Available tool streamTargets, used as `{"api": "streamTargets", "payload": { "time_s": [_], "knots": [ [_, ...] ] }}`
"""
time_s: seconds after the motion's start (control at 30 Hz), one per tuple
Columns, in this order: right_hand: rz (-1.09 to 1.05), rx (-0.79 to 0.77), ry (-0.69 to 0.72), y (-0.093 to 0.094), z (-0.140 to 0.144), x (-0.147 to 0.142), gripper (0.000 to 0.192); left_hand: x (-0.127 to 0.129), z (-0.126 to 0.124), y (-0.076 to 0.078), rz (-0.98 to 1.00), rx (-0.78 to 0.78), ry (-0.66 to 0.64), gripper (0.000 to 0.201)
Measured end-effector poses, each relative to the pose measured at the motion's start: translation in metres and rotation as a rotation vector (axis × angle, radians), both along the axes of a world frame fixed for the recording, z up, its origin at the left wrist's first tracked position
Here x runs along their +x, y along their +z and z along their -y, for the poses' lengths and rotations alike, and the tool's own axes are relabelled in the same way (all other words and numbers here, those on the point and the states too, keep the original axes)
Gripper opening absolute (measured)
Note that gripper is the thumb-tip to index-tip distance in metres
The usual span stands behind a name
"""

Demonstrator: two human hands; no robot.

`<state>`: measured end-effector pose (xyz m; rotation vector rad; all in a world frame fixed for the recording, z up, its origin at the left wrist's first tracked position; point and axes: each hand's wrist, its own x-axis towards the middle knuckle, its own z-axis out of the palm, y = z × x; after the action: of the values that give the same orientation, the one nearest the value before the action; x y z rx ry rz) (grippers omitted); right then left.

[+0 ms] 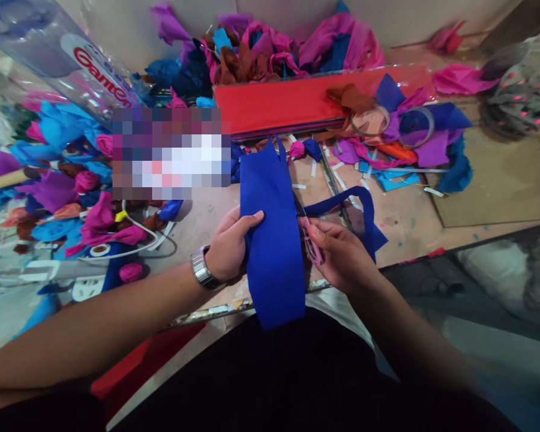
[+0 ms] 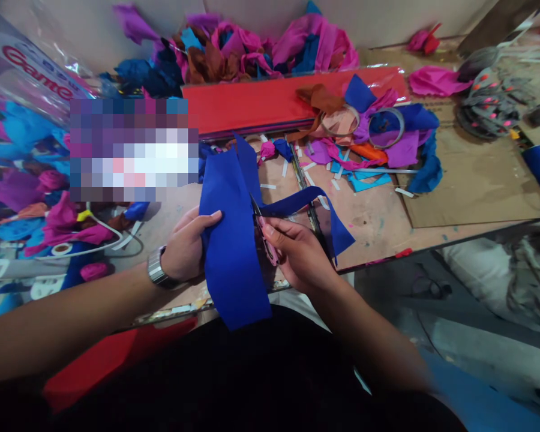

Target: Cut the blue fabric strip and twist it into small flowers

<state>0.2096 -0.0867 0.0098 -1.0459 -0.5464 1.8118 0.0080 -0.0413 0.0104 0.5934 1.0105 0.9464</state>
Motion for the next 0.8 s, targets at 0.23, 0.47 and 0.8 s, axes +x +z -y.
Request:
{"api": "streamTargets", "payload": {
  "time_s": [0.23, 0.47, 0.8],
  "knots": [
    [-0.015, -0.008, 0.000, -0.0024, 0.0005, -0.0013, 0.033, -0.0004, 0.0001, -0.0017, 0.003, 0.006, 0.000, 0.028],
    [-0.012, -0.005, -0.020, -0.0006, 0.0008, -0.0033, 0.033, 0.0002, 0.0005, -0.0005, 0.020, 0.021, 0.000, 0.026],
    [-0.032, 0.005, -0.036, -0.0044, 0.0022, -0.0052, 0.031, -0.0006, 0.0005, -0.0040, 0.023, 0.021, 0.013, 0.025]
  ]
}}
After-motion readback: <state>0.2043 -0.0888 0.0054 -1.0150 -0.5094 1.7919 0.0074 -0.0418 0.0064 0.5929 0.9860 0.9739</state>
